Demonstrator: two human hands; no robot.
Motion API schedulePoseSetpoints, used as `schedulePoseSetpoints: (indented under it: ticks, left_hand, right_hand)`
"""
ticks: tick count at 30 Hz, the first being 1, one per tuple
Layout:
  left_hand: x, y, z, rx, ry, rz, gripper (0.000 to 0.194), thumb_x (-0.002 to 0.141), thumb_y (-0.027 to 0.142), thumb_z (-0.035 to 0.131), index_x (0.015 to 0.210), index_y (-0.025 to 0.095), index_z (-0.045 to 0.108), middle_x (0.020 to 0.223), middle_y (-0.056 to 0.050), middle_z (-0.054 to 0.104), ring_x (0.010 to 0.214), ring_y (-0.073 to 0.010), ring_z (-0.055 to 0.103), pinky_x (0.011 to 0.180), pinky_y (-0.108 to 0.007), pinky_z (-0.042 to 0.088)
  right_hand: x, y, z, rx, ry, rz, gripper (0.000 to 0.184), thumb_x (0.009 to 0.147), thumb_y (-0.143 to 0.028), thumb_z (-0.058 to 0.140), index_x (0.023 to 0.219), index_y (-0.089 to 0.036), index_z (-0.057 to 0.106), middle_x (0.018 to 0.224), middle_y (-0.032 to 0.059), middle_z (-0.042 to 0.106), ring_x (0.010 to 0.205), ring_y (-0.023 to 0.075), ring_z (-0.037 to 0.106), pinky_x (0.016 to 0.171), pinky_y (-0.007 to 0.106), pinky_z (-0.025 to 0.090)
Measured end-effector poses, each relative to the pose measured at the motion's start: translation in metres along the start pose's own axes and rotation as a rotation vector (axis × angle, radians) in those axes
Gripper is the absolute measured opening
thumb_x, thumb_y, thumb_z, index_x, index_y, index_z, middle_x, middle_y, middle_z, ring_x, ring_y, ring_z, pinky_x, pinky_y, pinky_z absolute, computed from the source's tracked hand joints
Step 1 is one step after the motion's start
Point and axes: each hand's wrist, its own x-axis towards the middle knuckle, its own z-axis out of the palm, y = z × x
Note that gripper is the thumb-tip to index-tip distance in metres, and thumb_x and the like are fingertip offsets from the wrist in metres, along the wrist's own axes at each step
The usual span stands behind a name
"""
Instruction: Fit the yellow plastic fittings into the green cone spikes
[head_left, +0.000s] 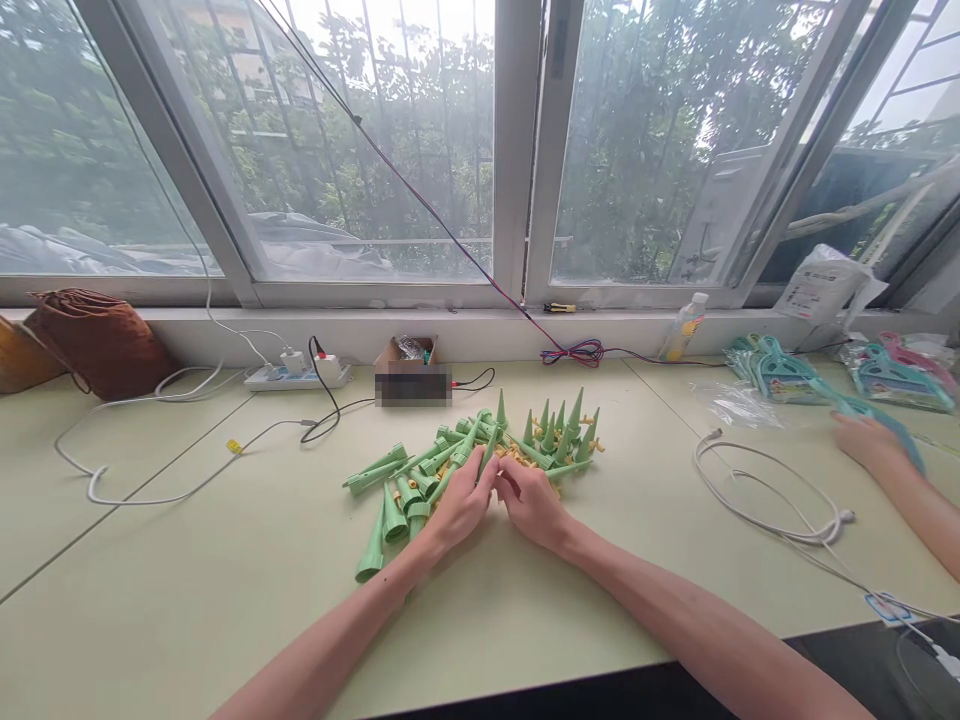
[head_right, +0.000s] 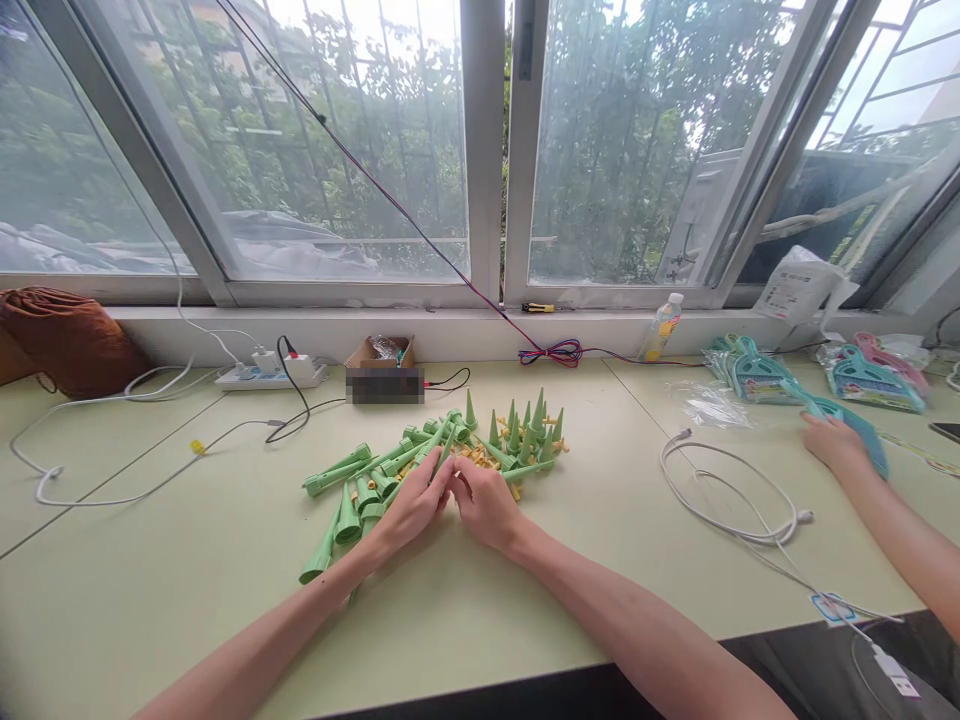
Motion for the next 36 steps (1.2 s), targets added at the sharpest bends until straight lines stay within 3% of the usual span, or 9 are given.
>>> schedulePoseSetpoints:
  ticks: [36]
  left_hand:
    - [0.0002, -0.0025, 0.0001, 0.018, -0.015, -0.004, 0.034, 0.097, 0.055, 0.039, 0.086, 0.023, 0.044, 0.064, 0.004, 0.044, 0.054, -0.0144, 0.042, 0.053, -0.028, 0.036]
  right_hand:
    - [0.0006, -0.0025, -0.0017, 0.014, -0.013, -0.009, 0.022, 0.097, -0.022, 0.040, 0.075, -0.022, 0.043, 0.062, -0.0024, 0.051, 0.052, 0.0136, 0.042, 0.055, 0.025, 0.036]
